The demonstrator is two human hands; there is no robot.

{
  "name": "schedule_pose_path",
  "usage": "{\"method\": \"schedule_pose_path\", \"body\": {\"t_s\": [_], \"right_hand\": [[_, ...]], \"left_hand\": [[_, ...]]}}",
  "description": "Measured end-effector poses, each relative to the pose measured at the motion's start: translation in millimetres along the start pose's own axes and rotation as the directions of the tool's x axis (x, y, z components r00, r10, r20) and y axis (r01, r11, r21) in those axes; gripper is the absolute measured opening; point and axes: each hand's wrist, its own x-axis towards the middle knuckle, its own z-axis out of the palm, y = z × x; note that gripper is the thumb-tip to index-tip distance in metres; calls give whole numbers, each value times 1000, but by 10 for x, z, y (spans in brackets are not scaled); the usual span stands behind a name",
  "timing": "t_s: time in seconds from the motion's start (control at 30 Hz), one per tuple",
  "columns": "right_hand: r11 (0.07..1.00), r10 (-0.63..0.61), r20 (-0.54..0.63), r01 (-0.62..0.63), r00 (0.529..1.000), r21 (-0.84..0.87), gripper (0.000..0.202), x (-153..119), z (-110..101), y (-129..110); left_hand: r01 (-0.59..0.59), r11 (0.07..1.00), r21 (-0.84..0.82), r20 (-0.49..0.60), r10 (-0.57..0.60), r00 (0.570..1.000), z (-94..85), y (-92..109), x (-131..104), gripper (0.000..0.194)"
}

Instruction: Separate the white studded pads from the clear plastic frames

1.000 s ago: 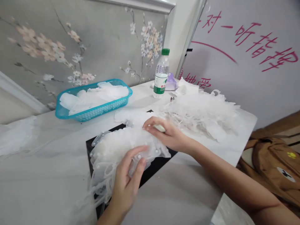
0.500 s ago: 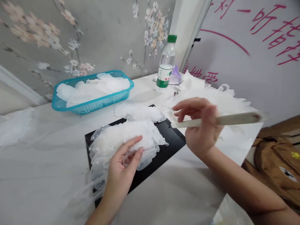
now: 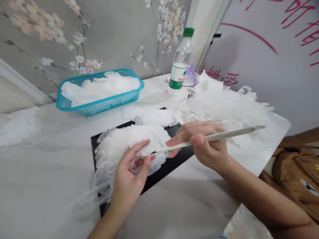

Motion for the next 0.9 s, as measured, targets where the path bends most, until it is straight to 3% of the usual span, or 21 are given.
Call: {"method": "schedule_pose_path", "body": {"t_s": [0.2, 0.43, 0.6, 0.77, 0.9], "right_hand": [[995, -21, 139, 34, 990, -97, 41, -33, 40, -4], [991, -34, 183, 57, 983, -124, 41, -36, 73, 15], [970, -120, 224, 163, 967, -182, 41, -40, 88, 11], [872, -205, 286, 307, 936, -380, 48, -92, 160, 36], [763, -286, 366, 442, 885, -471, 50, -136, 205, 87]], "left_hand": [[-26, 1000, 0, 25, 26, 999, -11, 32, 1, 35], [-39, 999, 9, 41, 38, 998, -4, 37, 0, 35], [-19, 1000, -12, 52, 20, 998, 2, 28, 6, 35], [-16, 1000, 6, 42, 15, 999, 13, 36, -4, 32], [-3, 1000, 25, 20, 3, 1000, 17, 46, -23, 31]]}}
